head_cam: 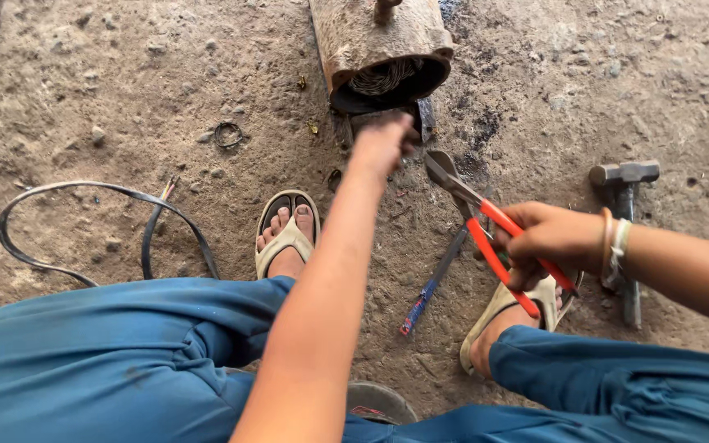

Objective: The person uses pliers and a screwdriver to remove metal rings from a cylindrical electrical component. They repeatedly cut and pry the rings loose, then lift the component to reveal its internal structure.

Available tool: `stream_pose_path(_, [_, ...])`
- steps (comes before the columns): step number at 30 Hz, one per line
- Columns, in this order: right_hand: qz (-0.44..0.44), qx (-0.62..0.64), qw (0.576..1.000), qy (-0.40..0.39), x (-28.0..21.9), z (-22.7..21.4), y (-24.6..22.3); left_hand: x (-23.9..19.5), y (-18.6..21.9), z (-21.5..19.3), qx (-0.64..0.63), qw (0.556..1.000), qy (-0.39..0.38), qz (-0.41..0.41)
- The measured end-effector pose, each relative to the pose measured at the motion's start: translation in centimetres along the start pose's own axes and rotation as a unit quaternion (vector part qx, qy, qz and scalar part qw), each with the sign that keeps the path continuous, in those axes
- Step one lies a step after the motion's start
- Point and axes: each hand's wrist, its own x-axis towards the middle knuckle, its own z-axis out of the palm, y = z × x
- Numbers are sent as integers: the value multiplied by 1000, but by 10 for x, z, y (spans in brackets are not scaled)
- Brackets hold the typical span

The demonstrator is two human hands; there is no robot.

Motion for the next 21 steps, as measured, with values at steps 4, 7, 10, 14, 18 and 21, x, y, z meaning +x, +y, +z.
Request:
stream_pose_path(4, [-56, -4, 998, 8, 17, 4, -19, -65, -7, 56, -198, 942, -38, -267])
stream_pose_path(7, [-72, 5, 997, 21, 30, -2, -30, -106, -10, 82, -233, 930, -124, -257])
stream_pose_path(10, [-75, 10, 997, 30, 40, -1, -31, -116, -11, 81, -221, 941, -120, -225])
stream_pose_path(14, [-86, -3, 995, 46, 31, -1, -40, -118, -23, 76, -251, 937, -123, -210])
stream_pose_path(18, [-80, -26, 994, 70, 13, -3, -40, -126, -38, 96, -285, 921, -161, -210])
stream_pose_path(21, [-86, -10, 993, 83, 11, 2, -32, -127, -40, 113, -307, 931, -114, -160])
